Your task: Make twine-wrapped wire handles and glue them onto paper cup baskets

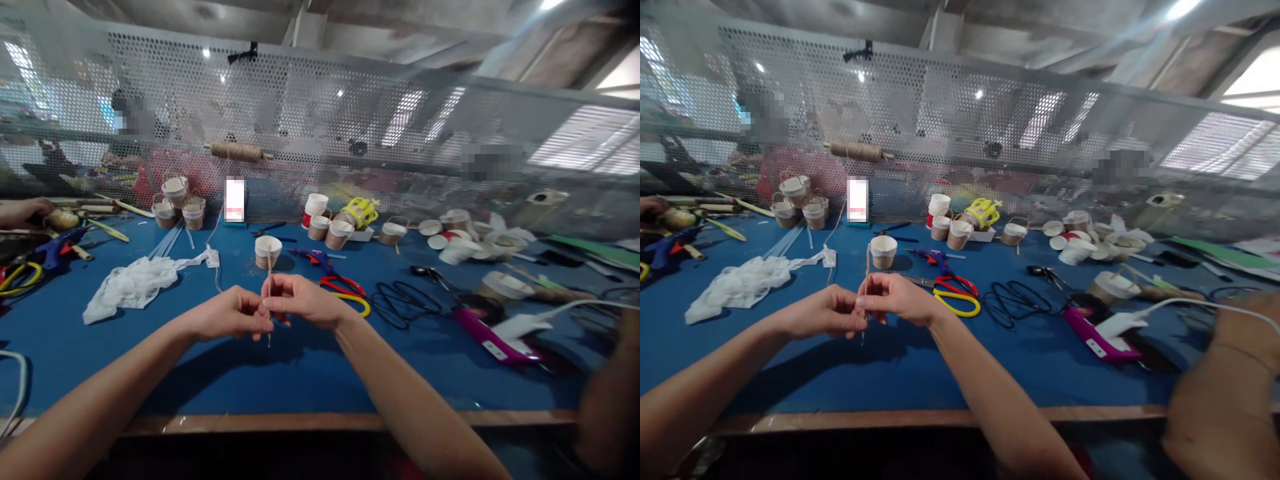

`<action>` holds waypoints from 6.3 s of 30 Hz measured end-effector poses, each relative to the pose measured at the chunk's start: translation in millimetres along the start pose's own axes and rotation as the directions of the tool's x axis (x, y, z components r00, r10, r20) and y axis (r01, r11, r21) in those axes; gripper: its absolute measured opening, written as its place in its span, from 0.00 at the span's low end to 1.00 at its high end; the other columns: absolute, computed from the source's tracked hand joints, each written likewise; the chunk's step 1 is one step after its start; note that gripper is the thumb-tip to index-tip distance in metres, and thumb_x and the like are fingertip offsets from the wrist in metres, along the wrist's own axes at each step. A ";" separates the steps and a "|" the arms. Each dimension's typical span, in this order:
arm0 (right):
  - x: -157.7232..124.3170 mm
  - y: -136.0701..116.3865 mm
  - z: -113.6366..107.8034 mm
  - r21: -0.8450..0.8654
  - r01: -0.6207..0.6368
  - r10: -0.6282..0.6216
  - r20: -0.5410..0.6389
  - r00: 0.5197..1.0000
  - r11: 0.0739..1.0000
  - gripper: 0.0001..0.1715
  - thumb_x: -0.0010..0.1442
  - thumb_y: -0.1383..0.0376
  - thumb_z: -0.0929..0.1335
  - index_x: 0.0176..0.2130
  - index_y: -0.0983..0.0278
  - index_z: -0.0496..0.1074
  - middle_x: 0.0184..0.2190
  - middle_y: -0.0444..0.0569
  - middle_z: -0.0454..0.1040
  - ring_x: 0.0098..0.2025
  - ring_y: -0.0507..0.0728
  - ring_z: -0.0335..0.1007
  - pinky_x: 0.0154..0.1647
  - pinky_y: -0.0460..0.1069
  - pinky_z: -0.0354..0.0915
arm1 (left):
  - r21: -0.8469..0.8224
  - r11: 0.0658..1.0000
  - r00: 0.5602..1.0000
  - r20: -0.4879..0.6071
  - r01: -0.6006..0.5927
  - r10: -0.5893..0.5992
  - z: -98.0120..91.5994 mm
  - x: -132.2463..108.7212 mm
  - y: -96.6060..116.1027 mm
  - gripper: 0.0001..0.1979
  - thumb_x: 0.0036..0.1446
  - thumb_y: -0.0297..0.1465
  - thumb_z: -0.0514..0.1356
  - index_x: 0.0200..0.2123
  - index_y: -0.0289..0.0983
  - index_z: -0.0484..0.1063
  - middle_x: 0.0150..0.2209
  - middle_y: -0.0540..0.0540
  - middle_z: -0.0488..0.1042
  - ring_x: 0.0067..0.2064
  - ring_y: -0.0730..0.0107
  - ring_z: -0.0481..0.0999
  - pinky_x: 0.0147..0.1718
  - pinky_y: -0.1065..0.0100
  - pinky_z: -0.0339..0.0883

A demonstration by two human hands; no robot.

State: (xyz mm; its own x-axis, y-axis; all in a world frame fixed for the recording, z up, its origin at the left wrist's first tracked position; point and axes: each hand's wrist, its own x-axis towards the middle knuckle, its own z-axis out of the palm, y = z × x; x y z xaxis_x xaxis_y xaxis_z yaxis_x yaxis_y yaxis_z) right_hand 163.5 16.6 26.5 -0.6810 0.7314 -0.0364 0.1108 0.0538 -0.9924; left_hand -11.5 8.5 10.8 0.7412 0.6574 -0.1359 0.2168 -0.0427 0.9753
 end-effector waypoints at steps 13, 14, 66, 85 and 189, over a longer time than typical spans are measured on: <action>-8.2 13.3 -8.2 0.016 -0.016 0.014 0.083 0.996 1.000 0.08 0.53 0.65 0.68 0.32 0.68 0.67 0.26 0.43 0.67 0.24 0.45 0.62 0.23 0.42 0.61 | -0.006 0.998 0.998 0.028 0.056 -0.056 -0.4 6.7 -5.7 0.09 0.47 0.34 0.60 0.26 0.31 0.71 0.18 0.54 0.66 0.18 0.83 0.57 0.17 0.76 0.48; -8.5 13.0 -8.4 0.009 -0.009 0.008 0.098 0.995 1.000 0.08 0.53 0.65 0.68 0.33 0.68 0.68 0.27 0.43 0.67 0.24 0.45 0.62 0.23 0.42 0.60 | -0.029 0.998 0.998 0.028 0.059 -0.058 0.1 6.5 -6.4 0.09 0.47 0.34 0.61 0.26 0.31 0.71 0.18 0.54 0.66 0.18 0.83 0.57 0.17 0.76 0.48; -8.9 7.6 7.6 -0.407 -0.102 0.004 -0.233 0.972 0.908 0.09 0.58 0.62 0.62 0.29 0.65 0.62 0.18 0.41 0.64 0.20 0.48 0.61 0.19 0.43 0.57 | 0.451 0.892 0.987 -0.146 0.006 0.068 -5.5 -9.7 8.1 0.10 0.53 0.34 0.51 0.25 0.34 0.65 0.20 0.53 0.61 0.23 0.79 0.57 0.21 0.76 0.52; -7.1 9.1 15.6 -0.472 -0.028 -0.153 -0.341 0.927 0.881 0.12 0.54 0.61 0.65 0.24 0.66 0.64 0.19 0.41 0.62 0.21 0.47 0.55 0.22 0.44 0.52 | 0.275 0.961 0.950 -0.305 0.022 0.066 7.2 -1.4 -1.3 0.09 0.46 0.31 0.57 0.19 0.35 0.61 0.17 0.55 0.59 0.19 0.81 0.55 0.18 0.76 0.48; -6.1 10.1 17.8 -0.255 -0.015 -0.073 -0.331 0.941 0.967 0.11 0.53 0.61 0.65 0.27 0.67 0.65 0.20 0.41 0.64 0.21 0.47 0.60 0.22 0.44 0.59 | 0.278 0.961 0.950 -0.301 0.011 0.076 -0.9 -3.8 4.6 0.11 0.48 0.34 0.56 0.19 0.34 0.63 0.18 0.55 0.59 0.21 0.80 0.55 0.20 0.74 0.49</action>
State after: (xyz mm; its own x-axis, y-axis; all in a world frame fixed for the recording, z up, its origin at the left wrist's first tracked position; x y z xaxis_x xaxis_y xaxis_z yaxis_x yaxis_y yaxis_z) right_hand 155.9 0.5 14.6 -0.4091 0.9092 0.0770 0.3017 0.2144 -0.9290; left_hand -13.8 6.5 16.0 0.5295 0.8483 -0.0024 0.3929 -0.2427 0.8870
